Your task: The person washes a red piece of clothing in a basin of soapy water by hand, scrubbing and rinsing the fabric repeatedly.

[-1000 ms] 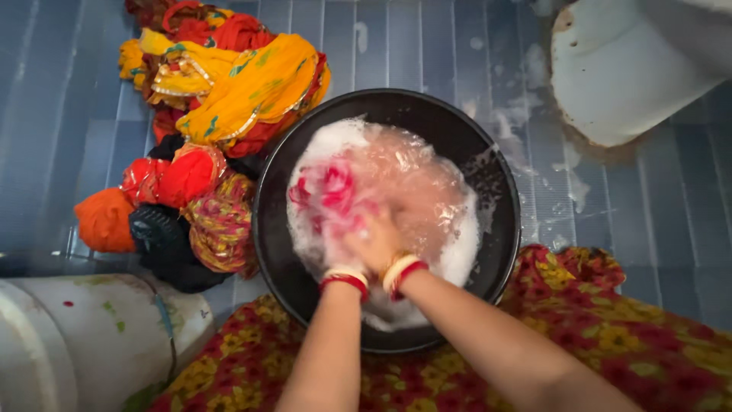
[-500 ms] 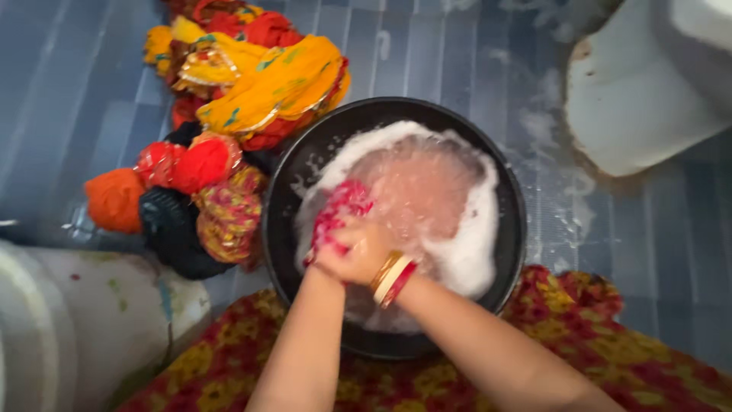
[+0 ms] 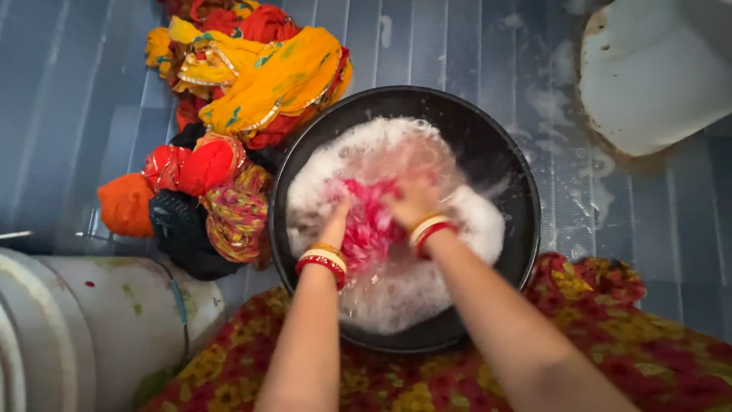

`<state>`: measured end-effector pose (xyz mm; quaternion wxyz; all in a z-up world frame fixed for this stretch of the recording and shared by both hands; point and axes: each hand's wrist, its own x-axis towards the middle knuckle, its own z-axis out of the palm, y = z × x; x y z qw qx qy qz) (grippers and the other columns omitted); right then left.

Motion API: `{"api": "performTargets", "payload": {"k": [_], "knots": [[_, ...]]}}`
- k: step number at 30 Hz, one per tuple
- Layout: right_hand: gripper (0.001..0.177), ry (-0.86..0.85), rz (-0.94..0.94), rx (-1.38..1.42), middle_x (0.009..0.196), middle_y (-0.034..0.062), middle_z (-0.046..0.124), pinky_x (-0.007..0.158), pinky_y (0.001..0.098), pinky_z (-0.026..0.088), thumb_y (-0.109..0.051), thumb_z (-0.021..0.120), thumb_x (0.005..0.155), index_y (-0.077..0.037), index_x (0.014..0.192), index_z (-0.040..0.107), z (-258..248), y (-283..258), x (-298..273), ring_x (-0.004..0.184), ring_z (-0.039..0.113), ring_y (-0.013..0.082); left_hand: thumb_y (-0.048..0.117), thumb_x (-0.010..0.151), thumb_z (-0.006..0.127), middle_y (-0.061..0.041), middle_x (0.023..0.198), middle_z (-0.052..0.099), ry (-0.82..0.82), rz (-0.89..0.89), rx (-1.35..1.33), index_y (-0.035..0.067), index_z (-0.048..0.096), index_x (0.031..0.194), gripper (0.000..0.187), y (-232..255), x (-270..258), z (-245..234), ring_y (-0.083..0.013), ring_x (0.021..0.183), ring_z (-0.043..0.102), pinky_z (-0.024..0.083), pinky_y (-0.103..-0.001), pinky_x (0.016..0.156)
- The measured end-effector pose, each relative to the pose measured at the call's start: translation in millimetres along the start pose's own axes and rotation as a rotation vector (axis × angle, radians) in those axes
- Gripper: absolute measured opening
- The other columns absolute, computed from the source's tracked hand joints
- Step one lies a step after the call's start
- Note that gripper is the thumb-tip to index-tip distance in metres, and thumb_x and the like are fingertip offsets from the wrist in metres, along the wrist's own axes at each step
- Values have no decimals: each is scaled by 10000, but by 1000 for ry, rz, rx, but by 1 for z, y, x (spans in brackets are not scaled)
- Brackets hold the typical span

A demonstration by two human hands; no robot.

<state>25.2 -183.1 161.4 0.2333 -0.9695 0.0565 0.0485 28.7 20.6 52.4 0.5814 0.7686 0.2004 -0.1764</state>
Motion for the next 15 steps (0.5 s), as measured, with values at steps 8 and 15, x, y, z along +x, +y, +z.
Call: {"api": "performTargets", "payload": {"k": [8,15], "knots": [[101,159,-365,512,873,87,687,838,388,535,-205,715,803,-111,828,689,-22,-83,-56,893,658,256,349,882,724,-165,1040,705,-263,-178,-980,24,584,1192,470,-12,-55,29,-308,939,703,571,-425,851],[223,166,-10,687,926,60,664,870,335,533,-140,686,887,-109,1090,600,-60,-45,-24,916,647,194,315,983,736,-121,1009,680,-301,-180,-932,48,607,1112,323,58,-59,84,-278,923,670,562,-423,849]]}}
